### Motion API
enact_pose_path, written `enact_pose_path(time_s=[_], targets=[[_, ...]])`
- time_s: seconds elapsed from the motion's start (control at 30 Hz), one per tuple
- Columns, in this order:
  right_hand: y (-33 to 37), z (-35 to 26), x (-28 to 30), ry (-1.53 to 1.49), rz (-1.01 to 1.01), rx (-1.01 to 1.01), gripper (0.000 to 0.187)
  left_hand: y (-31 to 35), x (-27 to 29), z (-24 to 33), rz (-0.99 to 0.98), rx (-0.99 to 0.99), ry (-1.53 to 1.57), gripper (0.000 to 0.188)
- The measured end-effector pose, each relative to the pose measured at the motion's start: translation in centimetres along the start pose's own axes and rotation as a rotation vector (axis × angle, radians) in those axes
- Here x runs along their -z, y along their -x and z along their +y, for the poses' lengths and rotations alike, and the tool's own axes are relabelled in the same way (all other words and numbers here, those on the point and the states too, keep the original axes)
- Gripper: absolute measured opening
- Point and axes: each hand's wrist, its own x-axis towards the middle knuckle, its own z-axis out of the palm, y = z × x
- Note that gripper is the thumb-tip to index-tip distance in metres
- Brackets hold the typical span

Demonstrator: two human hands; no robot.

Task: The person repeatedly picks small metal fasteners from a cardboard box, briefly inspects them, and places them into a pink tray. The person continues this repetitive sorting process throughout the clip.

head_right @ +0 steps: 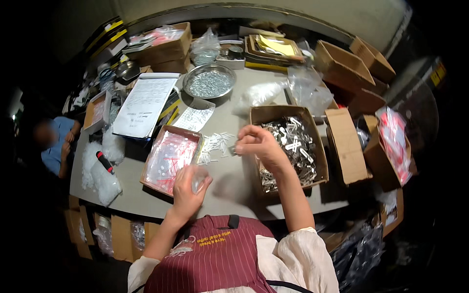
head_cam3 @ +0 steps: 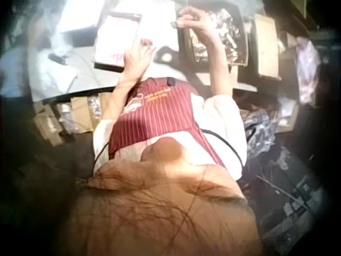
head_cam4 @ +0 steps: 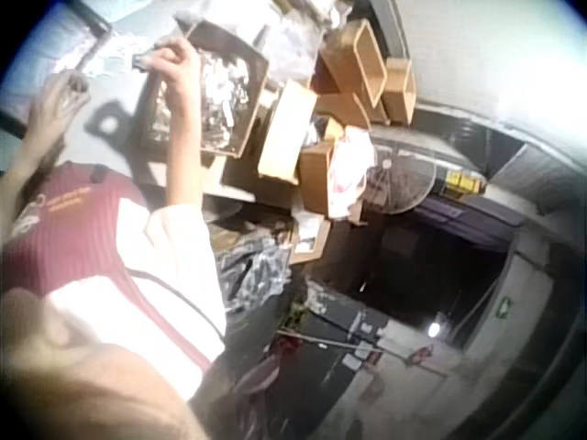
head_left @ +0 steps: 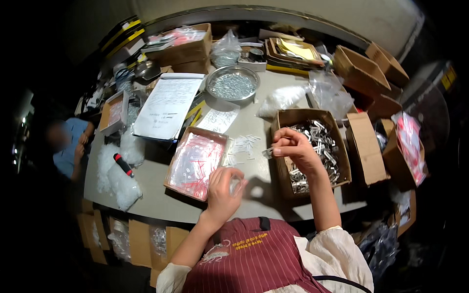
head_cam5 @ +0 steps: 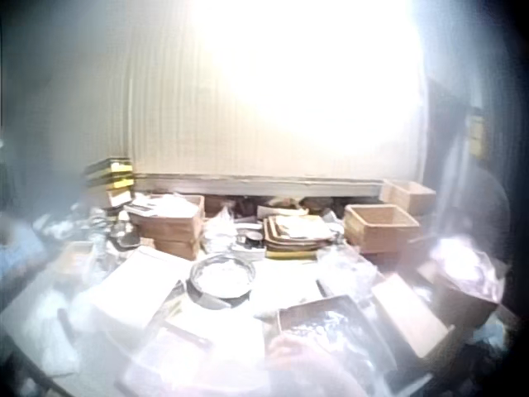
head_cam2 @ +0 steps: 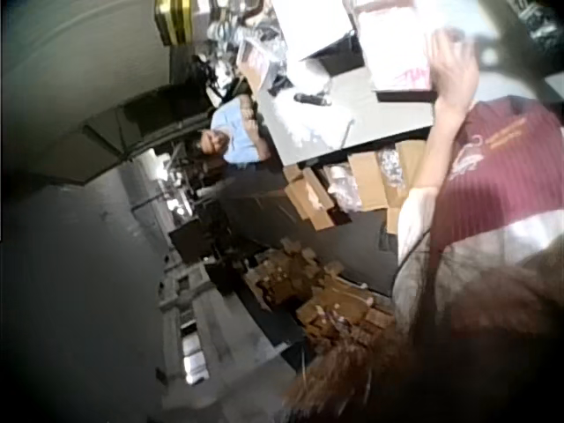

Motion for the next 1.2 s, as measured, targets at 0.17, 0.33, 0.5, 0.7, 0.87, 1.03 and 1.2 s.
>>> enact_pose_path(time_s=[0.17,0.33,0.5,0.7,0.87,1.03,1.2], targets=[[2.8,1.1,-2.8,-0.111,0.055,0.001,0.034,-4.4,0.1,2.6,-0.046,-0.276,0.001,0.033],[4.2,2.6,-3.1,-0.057,0.041,0.024,0.024,-4.7,-0.4,1.7,-0.141,-0.387,-0.033,0.031],[5.4,4.4,-3.7,0.144,0.144,0.071,0.026,-3.6,0.0,0.1,-0.195,0.018,0.350,0.029],[4.5,5.5,-4.8,0.077,0.158,0.096,0.018,-2.7,1.2,-1.4,-0.164,0.182,0.427,0.029],[4.4,2.7,-6.3,0.364,0.128,0.192,0.012,-1.8,0.8,-3.1,-0.131,0.076,0.206,0.027],[3.2,1.3,-8.1,0.750,0.016,0.154,0.018,-0.8,0.5,-3.0,-0.159,0.031,0.148,0.026],[2.6,0.9,-8.3,0.674,-0.074,0.179,0.023,-0.5,0.7,-2.4,-0.187,0.098,0.219,0.024]])
